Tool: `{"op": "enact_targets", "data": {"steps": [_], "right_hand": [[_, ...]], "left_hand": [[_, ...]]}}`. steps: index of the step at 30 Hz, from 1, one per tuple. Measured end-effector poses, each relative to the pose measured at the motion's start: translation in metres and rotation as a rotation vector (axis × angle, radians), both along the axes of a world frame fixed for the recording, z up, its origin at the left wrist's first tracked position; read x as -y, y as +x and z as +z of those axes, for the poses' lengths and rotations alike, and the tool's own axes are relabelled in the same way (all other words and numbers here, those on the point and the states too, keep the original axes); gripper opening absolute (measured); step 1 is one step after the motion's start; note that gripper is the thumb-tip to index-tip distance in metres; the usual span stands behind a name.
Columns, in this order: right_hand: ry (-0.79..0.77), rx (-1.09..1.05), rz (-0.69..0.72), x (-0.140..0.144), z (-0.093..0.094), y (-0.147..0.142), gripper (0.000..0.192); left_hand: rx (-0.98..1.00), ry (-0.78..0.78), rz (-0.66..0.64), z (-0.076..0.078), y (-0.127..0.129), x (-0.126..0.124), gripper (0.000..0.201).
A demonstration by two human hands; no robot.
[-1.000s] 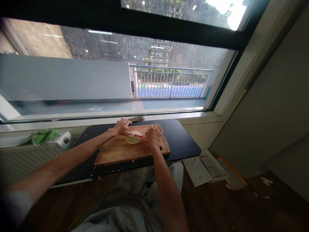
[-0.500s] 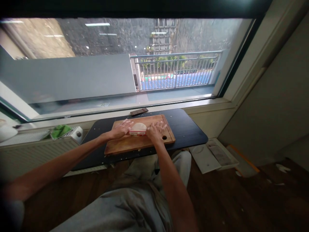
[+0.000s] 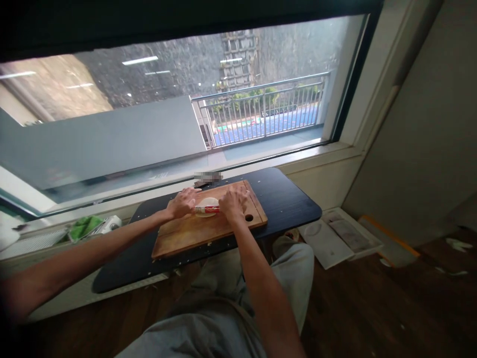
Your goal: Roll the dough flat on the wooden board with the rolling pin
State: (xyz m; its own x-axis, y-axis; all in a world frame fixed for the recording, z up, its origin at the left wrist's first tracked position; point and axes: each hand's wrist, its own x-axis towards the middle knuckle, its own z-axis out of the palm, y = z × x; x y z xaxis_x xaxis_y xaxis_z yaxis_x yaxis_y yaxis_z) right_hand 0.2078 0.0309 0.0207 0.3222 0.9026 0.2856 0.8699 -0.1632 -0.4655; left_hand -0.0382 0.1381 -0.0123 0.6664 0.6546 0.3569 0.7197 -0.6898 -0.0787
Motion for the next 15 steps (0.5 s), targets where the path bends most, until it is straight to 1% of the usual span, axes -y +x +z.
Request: {"op": "enact_targets", "data": {"steps": [2,6,9,12,13,15], "right_hand": [[-0.021,-0.012,-0.001,-0.005,0.001,0.002,0.036],[-0.091,-0.038,0.014,-0.017,0.002,0.010,0.032],[-0.083,-0.068,0.009,-0.023,0.000,0.017,0.033],[-0.062,-0.085,-0.008,-0.025,-0.001,0.021,0.036],[-0.059,-0.091,-0.017,-0.025,-0.002,0.022,0.037],[-0.054,-0.099,-0.041,-0.022,-0.002,0.022,0.038]], "left_hand": [[-0.003,-0.016,-0.019,0.002,0.002,-0.010,0.059],[-0.005,-0.074,0.039,0.008,0.011,-0.033,0.059],[0.028,-0.110,0.051,0.010,0.020,-0.048,0.060],[0.040,-0.144,0.062,0.012,0.024,-0.051,0.061],[0.031,-0.155,0.085,0.013,0.024,-0.049,0.062],[-0.011,-0.190,0.171,0.014,0.022,-0.041,0.066]]}}
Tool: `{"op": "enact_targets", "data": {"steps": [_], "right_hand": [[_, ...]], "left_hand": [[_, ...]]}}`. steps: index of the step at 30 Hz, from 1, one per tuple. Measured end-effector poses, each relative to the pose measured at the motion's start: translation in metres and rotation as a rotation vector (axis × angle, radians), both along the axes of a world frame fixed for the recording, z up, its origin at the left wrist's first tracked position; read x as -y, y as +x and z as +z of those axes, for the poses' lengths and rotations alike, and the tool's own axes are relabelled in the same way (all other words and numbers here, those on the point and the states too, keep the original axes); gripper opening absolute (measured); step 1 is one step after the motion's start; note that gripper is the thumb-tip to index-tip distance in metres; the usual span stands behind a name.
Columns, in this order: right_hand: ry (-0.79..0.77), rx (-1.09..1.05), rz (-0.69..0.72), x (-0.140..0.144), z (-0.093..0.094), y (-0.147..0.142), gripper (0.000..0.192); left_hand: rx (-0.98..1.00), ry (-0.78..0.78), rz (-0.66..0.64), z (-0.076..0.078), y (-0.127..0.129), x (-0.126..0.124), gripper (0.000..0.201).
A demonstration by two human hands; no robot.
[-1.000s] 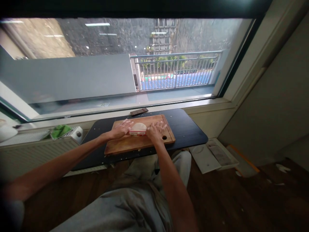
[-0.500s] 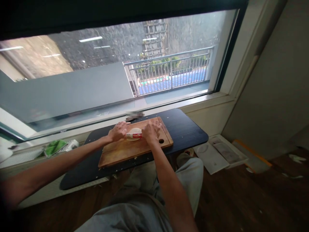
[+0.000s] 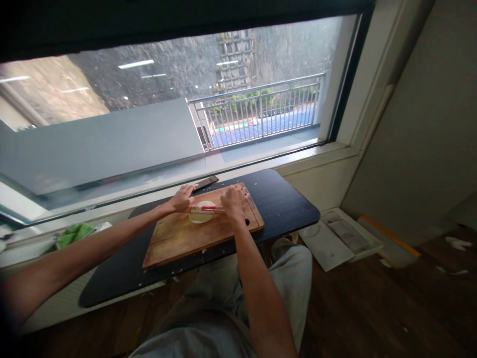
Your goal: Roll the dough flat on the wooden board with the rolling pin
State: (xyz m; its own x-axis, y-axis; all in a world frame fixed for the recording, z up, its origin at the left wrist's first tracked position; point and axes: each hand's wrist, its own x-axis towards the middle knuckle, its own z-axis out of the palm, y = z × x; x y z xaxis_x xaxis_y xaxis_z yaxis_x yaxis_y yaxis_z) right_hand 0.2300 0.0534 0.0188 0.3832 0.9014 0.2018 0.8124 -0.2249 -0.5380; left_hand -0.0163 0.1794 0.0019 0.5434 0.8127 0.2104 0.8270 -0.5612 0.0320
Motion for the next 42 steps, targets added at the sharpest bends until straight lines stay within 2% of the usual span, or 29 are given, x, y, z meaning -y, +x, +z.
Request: {"op": "enact_targets", "data": {"steps": [2,5,7,12,15,18,22,27,36,42], "right_hand": [[0.011,0.013,-0.016,0.003,0.000,-0.001,0.038],[0.005,0.069,-0.004,0.011,0.001,-0.006,0.039],[-0.014,0.103,0.011,0.018,0.000,-0.011,0.041],[-0.032,0.135,0.042,0.040,-0.005,-0.023,0.045],[0.004,0.142,0.022,0.049,-0.007,-0.025,0.045],[0.016,0.155,0.020,0.047,-0.006,-0.025,0.046],[0.022,0.170,0.009,0.034,-0.002,-0.022,0.045],[0.023,0.179,0.005,0.020,0.004,-0.019,0.040],[0.015,0.171,0.012,0.008,0.012,-0.017,0.038],[-0.023,0.157,0.028,-0.004,0.014,-0.009,0.042]], "left_hand": [[-0.076,-0.051,0.080,0.002,-0.003,0.012,0.069],[-0.170,-0.054,0.112,0.002,-0.008,0.036,0.068],[-0.206,0.005,0.096,0.000,-0.012,0.054,0.061],[-0.328,0.164,-0.066,-0.010,-0.025,0.095,0.042],[-0.317,0.204,-0.053,-0.011,-0.027,0.111,0.041],[-0.263,0.213,-0.021,-0.007,-0.022,0.116,0.039],[-0.174,0.200,0.092,0.001,-0.013,0.111,0.043],[-0.026,0.129,0.268,0.002,-0.007,0.089,0.046],[0.068,0.032,0.239,-0.006,-0.005,0.039,0.050],[-0.030,-0.040,0.281,0.000,0.006,0.019,0.053]]}}
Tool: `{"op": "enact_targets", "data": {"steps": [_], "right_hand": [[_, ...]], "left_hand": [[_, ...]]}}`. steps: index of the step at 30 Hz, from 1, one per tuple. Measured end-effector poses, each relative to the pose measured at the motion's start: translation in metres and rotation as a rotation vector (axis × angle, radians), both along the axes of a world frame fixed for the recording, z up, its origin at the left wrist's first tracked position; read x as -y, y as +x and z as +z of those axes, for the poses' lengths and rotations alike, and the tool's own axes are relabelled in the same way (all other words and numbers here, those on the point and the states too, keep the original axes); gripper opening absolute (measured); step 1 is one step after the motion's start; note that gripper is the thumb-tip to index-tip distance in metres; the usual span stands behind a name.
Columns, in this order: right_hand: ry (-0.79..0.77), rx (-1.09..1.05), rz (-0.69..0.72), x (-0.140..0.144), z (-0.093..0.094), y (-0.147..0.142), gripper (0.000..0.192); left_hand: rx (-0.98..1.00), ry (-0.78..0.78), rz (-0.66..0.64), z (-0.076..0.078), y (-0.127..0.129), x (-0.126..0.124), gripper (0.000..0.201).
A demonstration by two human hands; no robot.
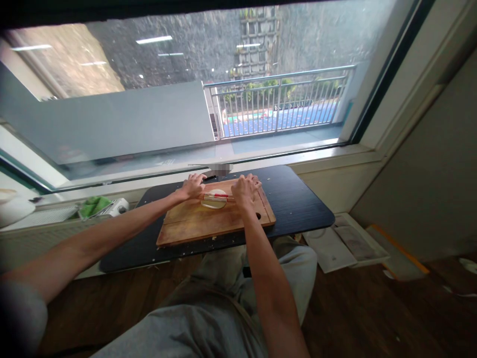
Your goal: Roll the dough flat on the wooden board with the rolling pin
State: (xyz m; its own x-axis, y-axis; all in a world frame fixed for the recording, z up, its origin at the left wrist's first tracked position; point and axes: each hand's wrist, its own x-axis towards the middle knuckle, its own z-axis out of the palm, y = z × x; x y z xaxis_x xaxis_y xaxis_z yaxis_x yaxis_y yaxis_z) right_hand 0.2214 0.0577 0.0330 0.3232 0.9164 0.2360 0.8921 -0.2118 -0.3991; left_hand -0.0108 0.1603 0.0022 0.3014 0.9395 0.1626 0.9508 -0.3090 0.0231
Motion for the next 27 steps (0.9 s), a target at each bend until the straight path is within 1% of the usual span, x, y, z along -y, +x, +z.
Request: {"op": "enact_targets", "data": {"steps": [3,6,9,12,13,14,17,19,21,23,25,27], "right_hand": [[-0.032,0.007,0.026,-0.001,-0.003,0.002,0.046],[-0.066,0.009,0.047,0.003,-0.009,0.000,0.051],[-0.074,0.014,0.060,0.014,-0.014,-0.004,0.056],[-0.082,0.035,0.078,0.029,-0.016,-0.009,0.061],[-0.083,0.042,0.085,0.034,-0.016,-0.011,0.063],[-0.080,0.050,0.091,0.039,-0.016,-0.012,0.065],[-0.057,0.070,0.095,0.052,-0.015,-0.015,0.071],[-0.046,0.071,0.089,0.056,-0.014,-0.016,0.070],[-0.034,0.068,0.082,0.057,-0.014,-0.016,0.068],[-0.016,0.067,0.077,0.053,-0.014,-0.015,0.066],[0.006,0.061,0.067,0.047,-0.014,-0.015,0.064],[0.026,0.046,0.051,0.039,-0.014,-0.015,0.061]], "left_hand": [[-0.082,-0.043,0.023,0.002,0.002,0.001,0.060],[-0.116,-0.069,-0.006,0.003,0.000,0.008,0.065],[-0.125,-0.128,-0.037,0.007,-0.005,0.022,0.064],[-0.158,-0.178,-0.041,0.012,-0.011,0.042,0.062],[-0.175,-0.176,-0.059,0.013,-0.014,0.050,0.062],[-0.198,-0.165,-0.103,0.013,-0.017,0.057,0.061],[-0.248,-0.084,-0.286,0.009,-0.026,0.076,0.053],[-0.231,-0.020,-0.336,0.006,-0.028,0.083,0.048],[-0.190,0.030,-0.310,0.003,-0.027,0.084,0.048],[-0.140,0.053,-0.226,0.004,-0.023,0.081,0.050],[-0.098,0.043,-0.118,0.007,-0.017,0.076,0.052],[-0.073,0.012,-0.047,0.012,-0.013,0.070,0.054]]}}
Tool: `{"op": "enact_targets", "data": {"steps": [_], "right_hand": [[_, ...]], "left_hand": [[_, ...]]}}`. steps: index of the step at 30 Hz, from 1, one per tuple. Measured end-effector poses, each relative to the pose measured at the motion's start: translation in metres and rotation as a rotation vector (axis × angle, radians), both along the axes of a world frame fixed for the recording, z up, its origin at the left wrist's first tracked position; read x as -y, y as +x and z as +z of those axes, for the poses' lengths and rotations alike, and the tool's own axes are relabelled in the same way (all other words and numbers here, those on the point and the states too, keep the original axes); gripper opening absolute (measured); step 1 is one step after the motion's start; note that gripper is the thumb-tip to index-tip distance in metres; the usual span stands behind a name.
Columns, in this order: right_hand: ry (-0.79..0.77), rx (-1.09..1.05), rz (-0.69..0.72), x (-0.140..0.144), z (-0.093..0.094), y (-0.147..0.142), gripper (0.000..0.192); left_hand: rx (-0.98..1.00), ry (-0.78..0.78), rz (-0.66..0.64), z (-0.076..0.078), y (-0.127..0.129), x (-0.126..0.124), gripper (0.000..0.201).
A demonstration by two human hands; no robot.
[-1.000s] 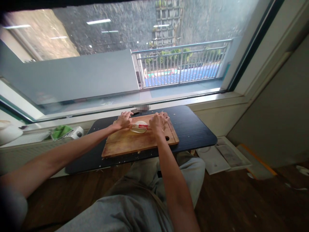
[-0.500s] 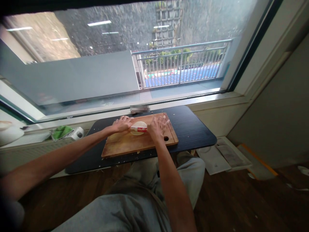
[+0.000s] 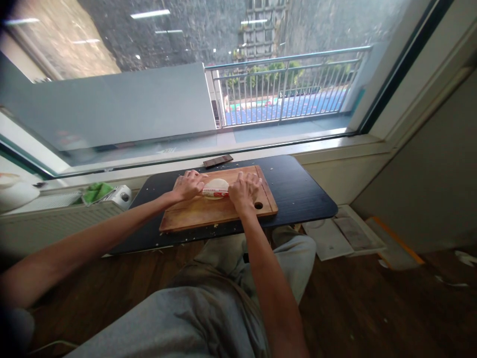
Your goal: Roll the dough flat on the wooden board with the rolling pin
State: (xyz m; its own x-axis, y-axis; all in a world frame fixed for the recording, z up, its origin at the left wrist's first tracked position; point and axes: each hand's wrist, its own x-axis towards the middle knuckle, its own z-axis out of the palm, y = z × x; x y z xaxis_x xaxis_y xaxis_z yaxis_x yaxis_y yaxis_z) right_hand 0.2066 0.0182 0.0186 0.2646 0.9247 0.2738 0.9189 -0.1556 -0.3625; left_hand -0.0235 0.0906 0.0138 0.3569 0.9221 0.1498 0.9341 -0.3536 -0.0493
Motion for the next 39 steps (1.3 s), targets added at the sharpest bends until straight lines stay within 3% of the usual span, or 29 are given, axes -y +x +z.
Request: {"op": "enact_targets", "data": {"steps": [7,14,18,22,30,34,39], "right_hand": [[-0.010,-0.042,-0.025,-0.026,0.002,0.004,0.045],[-0.040,-0.056,-0.019,-0.040,0.008,0.008,0.043],[-0.063,-0.048,-0.006,-0.037,0.007,0.009,0.045],[-0.076,-0.034,0.022,-0.027,0.006,0.008,0.055],[-0.021,0.044,0.045,0.003,-0.001,0.003,0.049],[-0.007,0.051,0.032,0.012,-0.006,0.002,0.046],[-0.006,0.048,0.016,0.006,-0.003,0.001,0.042]], "left_hand": [[0.052,-0.016,0.015,0.004,0.004,-0.021,0.051],[0.051,-0.004,-0.009,-0.004,0.004,-0.054,0.047],[0.044,-0.033,-0.005,-0.006,0.005,-0.059,0.050],[0.036,-0.027,0.013,-0.011,0.002,-0.047,0.052],[-0.187,0.055,-0.264,-0.021,-0.015,0.007,0.035],[-0.135,0.097,-0.262,-0.020,-0.012,0.025,0.036],[-0.112,0.092,-0.195,-0.012,-0.004,0.025,0.044]]}}
